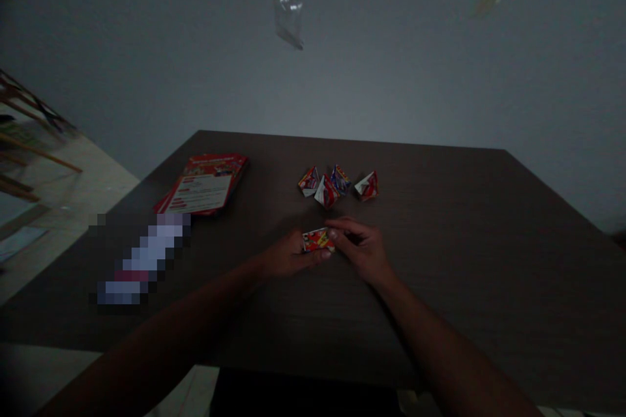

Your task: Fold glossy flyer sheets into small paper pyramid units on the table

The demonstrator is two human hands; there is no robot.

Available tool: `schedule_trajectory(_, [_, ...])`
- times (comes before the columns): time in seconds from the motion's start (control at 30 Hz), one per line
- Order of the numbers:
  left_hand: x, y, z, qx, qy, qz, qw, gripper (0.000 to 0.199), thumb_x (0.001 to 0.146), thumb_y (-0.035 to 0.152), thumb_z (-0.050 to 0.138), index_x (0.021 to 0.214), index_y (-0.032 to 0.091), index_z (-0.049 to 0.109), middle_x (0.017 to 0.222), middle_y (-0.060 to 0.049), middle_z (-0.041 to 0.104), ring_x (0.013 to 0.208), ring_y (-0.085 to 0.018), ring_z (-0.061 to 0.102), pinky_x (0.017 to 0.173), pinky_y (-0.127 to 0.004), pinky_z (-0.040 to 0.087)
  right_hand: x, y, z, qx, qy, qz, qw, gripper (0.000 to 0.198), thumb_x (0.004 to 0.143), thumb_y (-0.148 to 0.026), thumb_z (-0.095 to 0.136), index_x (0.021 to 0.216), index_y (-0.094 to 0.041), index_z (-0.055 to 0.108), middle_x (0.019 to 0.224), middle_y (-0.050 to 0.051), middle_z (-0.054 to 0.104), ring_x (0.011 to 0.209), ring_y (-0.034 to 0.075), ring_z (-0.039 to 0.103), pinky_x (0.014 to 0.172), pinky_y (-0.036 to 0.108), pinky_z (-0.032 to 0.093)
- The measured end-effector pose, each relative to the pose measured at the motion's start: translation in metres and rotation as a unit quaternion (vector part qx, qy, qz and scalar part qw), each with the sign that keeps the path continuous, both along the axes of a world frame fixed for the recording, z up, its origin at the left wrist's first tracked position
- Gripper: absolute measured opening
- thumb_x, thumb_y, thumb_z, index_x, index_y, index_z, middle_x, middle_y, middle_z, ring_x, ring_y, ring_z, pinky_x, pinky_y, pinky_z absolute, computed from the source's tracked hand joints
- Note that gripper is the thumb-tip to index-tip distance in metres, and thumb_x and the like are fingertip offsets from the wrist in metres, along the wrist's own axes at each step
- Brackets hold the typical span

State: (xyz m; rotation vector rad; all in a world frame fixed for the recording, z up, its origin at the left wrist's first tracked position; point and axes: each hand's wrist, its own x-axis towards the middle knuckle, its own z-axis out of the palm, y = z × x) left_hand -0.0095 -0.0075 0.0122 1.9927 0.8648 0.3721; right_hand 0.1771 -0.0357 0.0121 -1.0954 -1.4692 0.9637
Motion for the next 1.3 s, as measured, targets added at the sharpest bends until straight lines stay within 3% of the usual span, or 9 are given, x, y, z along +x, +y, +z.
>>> schedule_trajectory(0.13, [0.001,-0.002,-0.002,-0.001,0.005,0.017,1.0,0.047,0.08,0.057,0.047,0.065,0.013,0.053,0.053,0.004,0.041,0.047,-0.007,0.036,0.045,-0.021,0.027,-0.001,0.0,-0.001,-0.002,0.0,-0.01,1.0,0.019,0.076,-0.037,0.066,0.087,-0.022,0.072,0.083,0.004,0.067,0.072,0.015,0.061,0.061,0.026,0.048])
schedule_trajectory(0.33, [0.005,-0.002,0.005,0.046,-0.103,0.029,0.993,0.037,0.085,0.047,0.046,0.079,0.013,0.056,0.063,0.003,0.044,0.057,-0.007,0.039,0.052,-0.019,0.031,-0.002,0.001,-0.001,0.002,0.017,0.001,1.0,0.016,0.074,-0.035,0.068,0.08,-0.021,0.072,0.077,0.004,0.066,0.069,0.015,0.059,0.059,0.026,0.046])
schedule_trajectory(0.53, [0.002,-0.001,0.009,0.032,-0.115,0.049,0.992,0.038,0.085,0.047,0.046,0.073,0.012,0.055,0.059,0.004,0.04,0.055,-0.007,0.038,0.052,-0.019,0.029,0.002,0.0,-0.005,-0.035,0.022,-0.013,0.999,0.026,0.082,-0.041,0.058,0.089,-0.02,0.071,0.068,0.001,0.064,0.058,0.013,0.055,0.054,0.025,0.044])
schedule_trajectory(0.7, [0.001,-0.001,0.008,0.026,-0.135,0.053,0.989,0.036,0.084,0.045,0.048,0.072,0.012,0.055,0.059,0.004,0.042,0.055,-0.007,0.038,0.051,-0.02,0.028,0.001,-0.001,0.0,0.014,-0.025,-0.004,1.0,0.022,0.081,-0.039,0.059,0.08,-0.02,0.071,0.078,0.003,0.067,0.07,0.016,0.061,0.061,0.027,0.047])
schedule_trajectory(0.97, [0.001,0.001,0.008,0.054,-0.127,0.043,0.989,0.037,0.082,0.044,0.051,0.063,0.012,0.052,0.056,0.004,0.038,0.054,-0.007,0.035,0.051,-0.02,0.026,-0.001,-0.002,0.005,0.076,-0.08,0.012,0.994,0.018,0.081,-0.033,0.06,0.079,-0.019,0.071,0.077,0.005,0.066,0.07,0.017,0.061,0.061,0.028,0.047])
schedule_trajectory(1.3, [0.003,0.002,0.004,0.089,-0.107,0.058,0.989,0.039,0.082,0.044,0.052,0.061,0.012,0.053,0.056,0.004,0.04,0.053,-0.007,0.037,0.051,-0.02,0.027,-0.005,-0.002,0.007,0.064,-0.077,-0.014,0.995,0.021,0.08,-0.036,0.061,0.075,-0.019,0.071,0.074,0.005,0.066,0.068,0.017,0.061,0.059,0.029,0.047])
